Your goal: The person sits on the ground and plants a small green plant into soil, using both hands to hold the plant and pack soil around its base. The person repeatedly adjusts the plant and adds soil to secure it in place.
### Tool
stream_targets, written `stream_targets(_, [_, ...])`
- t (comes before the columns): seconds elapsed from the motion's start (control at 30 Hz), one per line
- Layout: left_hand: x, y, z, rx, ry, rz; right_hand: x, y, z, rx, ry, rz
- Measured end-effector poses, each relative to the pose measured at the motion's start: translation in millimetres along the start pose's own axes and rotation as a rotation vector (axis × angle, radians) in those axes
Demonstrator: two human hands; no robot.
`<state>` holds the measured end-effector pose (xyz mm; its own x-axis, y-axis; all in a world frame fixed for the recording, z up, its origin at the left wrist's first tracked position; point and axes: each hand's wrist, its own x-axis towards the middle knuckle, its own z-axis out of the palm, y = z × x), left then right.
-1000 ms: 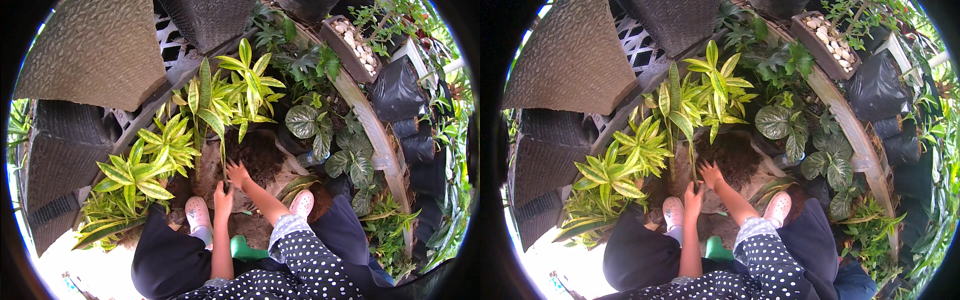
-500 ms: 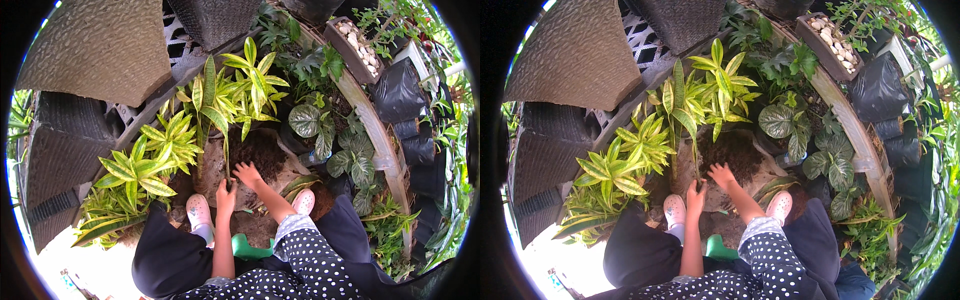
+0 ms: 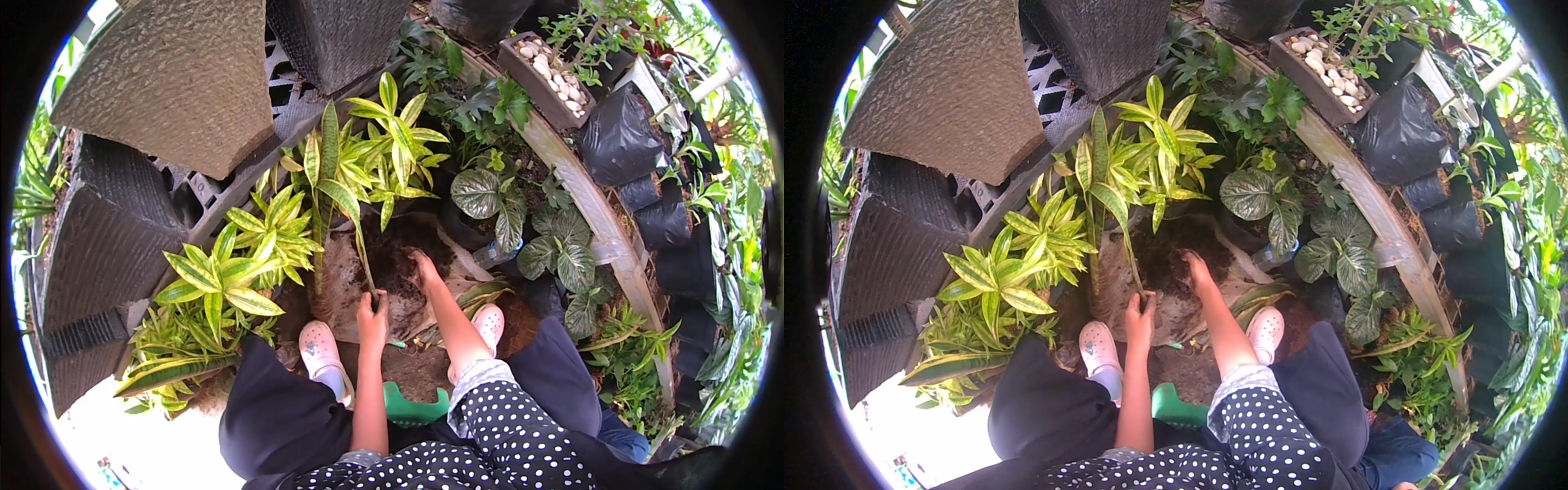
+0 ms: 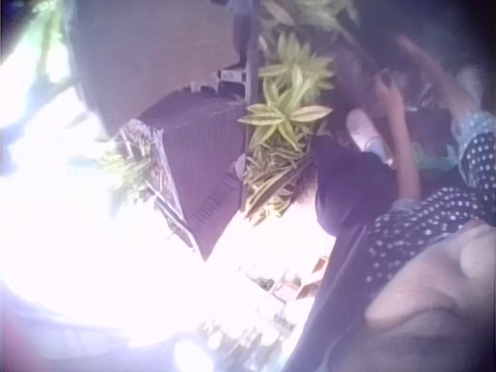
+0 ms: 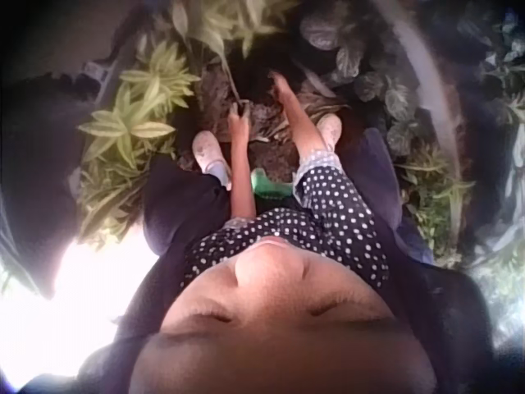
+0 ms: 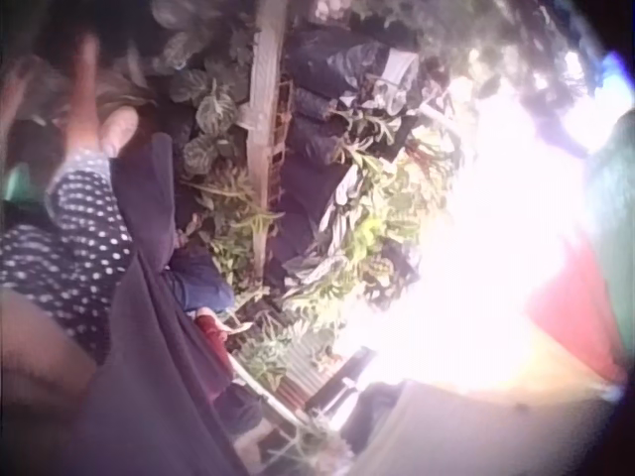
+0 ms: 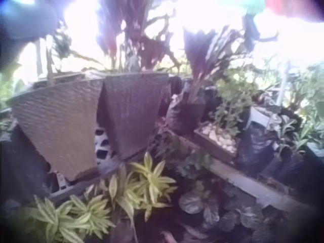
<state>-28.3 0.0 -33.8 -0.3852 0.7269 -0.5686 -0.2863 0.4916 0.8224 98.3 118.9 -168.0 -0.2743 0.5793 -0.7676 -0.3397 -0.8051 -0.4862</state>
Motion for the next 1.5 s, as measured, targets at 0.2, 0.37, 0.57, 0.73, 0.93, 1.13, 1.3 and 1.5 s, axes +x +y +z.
stream_targets(0.2, [0, -11, 8, -0.105, 0.028, 0.038, -13, 6, -9, 0.074, 0.102, -0.064])
stream_targets(0.37, [3, -5, 3, -0.139, 0.086, 0.165, -11, 15, -18, -0.120, 0.127, -0.096])
stream_targets(0.57, [11, 3, -14, -0.132, 0.156, 0.143, -7, 42, 5, -1.146, 0.554, -0.691])
stream_targets(0.73, [17, -8, -28, 0.001, 0.157, 0.132, -18, 52, 30, -1.780, 0.050, -0.629])
stream_targets(0.93, [24, -5, -30, 0.040, 0.146, 0.173, -2, 75, 36, -2.142, 0.053, -0.622])
stream_targets(1.13, [13, 8, -30, -0.034, 0.112, 0.111, -4, 53, 29, -1.608, 0.160, -0.448])
stream_targets(1.3, [-5, 18, -18, -0.038, 0.102, 0.224, -4, 44, 4, -0.921, 0.171, -0.256])
stream_targets(1.5, [-26, 31, -1, -0.210, -0.033, 0.286, -59, 0, 38, -0.180, -0.039, -0.069])
